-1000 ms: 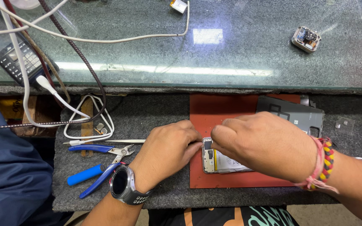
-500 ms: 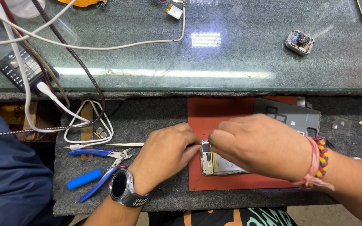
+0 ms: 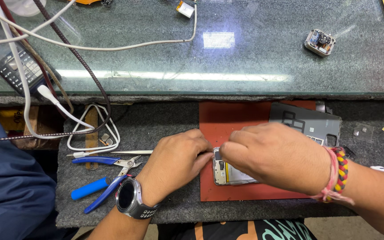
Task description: The person uses a small screwdriver to remove screws from the back of a disassembled smartphone. They place the screws on the work surface and continue unscrewing additional fasteners from different locations on the phone chassis.
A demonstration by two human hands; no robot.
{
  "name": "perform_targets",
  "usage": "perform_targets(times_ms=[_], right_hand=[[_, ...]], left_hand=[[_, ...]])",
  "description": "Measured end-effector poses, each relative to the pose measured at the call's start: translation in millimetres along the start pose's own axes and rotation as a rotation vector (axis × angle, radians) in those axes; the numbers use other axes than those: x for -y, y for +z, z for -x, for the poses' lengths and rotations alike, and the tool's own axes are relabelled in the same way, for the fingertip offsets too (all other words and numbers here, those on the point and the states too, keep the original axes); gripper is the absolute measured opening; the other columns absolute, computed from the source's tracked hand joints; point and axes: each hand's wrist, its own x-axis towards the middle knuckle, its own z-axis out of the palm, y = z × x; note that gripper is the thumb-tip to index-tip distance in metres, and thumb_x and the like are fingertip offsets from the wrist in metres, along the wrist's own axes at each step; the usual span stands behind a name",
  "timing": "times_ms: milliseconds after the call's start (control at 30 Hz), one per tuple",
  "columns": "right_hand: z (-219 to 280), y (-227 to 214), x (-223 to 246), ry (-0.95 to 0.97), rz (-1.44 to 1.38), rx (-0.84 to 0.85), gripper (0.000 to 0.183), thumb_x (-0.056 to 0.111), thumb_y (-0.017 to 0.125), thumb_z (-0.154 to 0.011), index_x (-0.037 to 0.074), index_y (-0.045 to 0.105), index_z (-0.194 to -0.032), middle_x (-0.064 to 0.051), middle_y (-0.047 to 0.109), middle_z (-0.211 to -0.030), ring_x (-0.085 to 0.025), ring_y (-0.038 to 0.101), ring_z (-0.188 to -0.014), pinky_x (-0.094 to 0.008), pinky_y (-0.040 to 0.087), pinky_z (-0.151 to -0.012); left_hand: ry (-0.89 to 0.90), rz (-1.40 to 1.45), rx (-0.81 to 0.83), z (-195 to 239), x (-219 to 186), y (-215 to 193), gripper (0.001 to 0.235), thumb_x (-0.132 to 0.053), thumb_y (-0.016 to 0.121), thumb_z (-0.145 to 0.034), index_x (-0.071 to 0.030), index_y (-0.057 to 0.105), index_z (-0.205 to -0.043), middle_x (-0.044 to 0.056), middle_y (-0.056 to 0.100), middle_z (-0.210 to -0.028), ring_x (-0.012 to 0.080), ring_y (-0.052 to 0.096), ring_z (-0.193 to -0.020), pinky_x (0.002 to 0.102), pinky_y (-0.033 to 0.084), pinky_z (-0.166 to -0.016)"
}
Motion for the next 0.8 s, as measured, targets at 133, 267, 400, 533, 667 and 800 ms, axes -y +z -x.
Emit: perform_targets(times_ms=[133,267,400,533,667,800], right_hand=[[2.2,0.7,-2.4,-0.048,-0.085,-0.171,0.019,0.018,0.069,-0.082,0.007,0.057,-0.092,-0.009,0.062,-0.084,-0.030,0.065,-0.075,-0.042,0.054,-0.064],[3.7,3.6,-3.6,0.058,-0.006,0.019,0.022,0.030,0.068,-0.092,0.011,0.057,-0.091,-0.006,0.061,-0.082,-0.028,0.066,-0.079,-0.043,0.054,-0.069],[4.2,-0.1,-3.7,-0.137,-0.153,-0.335,0.022,0.013,0.062,-0.083,0.004,0.056,-0.102,-0.016,0.064,-0.103,-0.033,0.066,-0.088,-0.039,0.055,-0.073],[3.4,0.4,-3.3,0.063,-0.096,-0.004,0.019,0.020,0.070,-0.084,0.007,0.056,-0.085,-0.010,0.061,-0.081,-0.032,0.065,-0.074,-0.045,0.053,-0.065],[5.8,1.3,-5.1,-0.017,-0.171,-0.148,0.019,0.015,0.068,-0.082,0.007,0.059,-0.096,-0.011,0.063,-0.090,-0.033,0.066,-0.080,-0.043,0.054,-0.067],[6.7,7.0,-5.8,0.136,-0.001,0.158,0.020,0.029,0.068,-0.099,0.013,0.058,-0.093,-0.006,0.062,-0.088,-0.028,0.067,-0.086,-0.044,0.054,-0.076]], left_hand=[[0.001,0.003,0.004,-1.0,-0.8,-1.7,0.015,-0.020,0.075,-0.083,-0.006,0.075,-0.086,0.010,0.070,-0.088,0.0323,0.070,-0.079,0.043,0.056,-0.068],[0.006,0.004,-0.008,-0.4,-1.0,-0.5,0.014,-0.020,0.075,-0.083,-0.006,0.076,-0.086,0.009,0.070,-0.088,0.0328,0.070,-0.079,0.043,0.056,-0.069],[0.001,-0.017,0.008,-1.2,-1.4,-1.4,0.015,-0.019,0.075,-0.083,-0.005,0.075,-0.087,0.010,0.069,-0.089,0.0335,0.069,-0.079,0.044,0.056,-0.069],[-0.006,0.007,0.003,-1.0,-1.2,-0.8,0.014,-0.020,0.075,-0.083,-0.006,0.076,-0.086,0.009,0.070,-0.088,0.0328,0.070,-0.079,0.044,0.056,-0.069],[0.009,0.003,-0.004,-1.0,-1.7,-1.7,0.014,-0.020,0.074,-0.083,-0.006,0.076,-0.088,0.010,0.070,-0.088,0.0329,0.070,-0.079,0.043,0.056,-0.069],[0.000,-0.005,0.011,-0.5,-1.2,-1.2,0.014,-0.020,0.075,-0.084,-0.007,0.076,-0.087,0.010,0.070,-0.088,0.0327,0.070,-0.080,0.043,0.056,-0.070]])
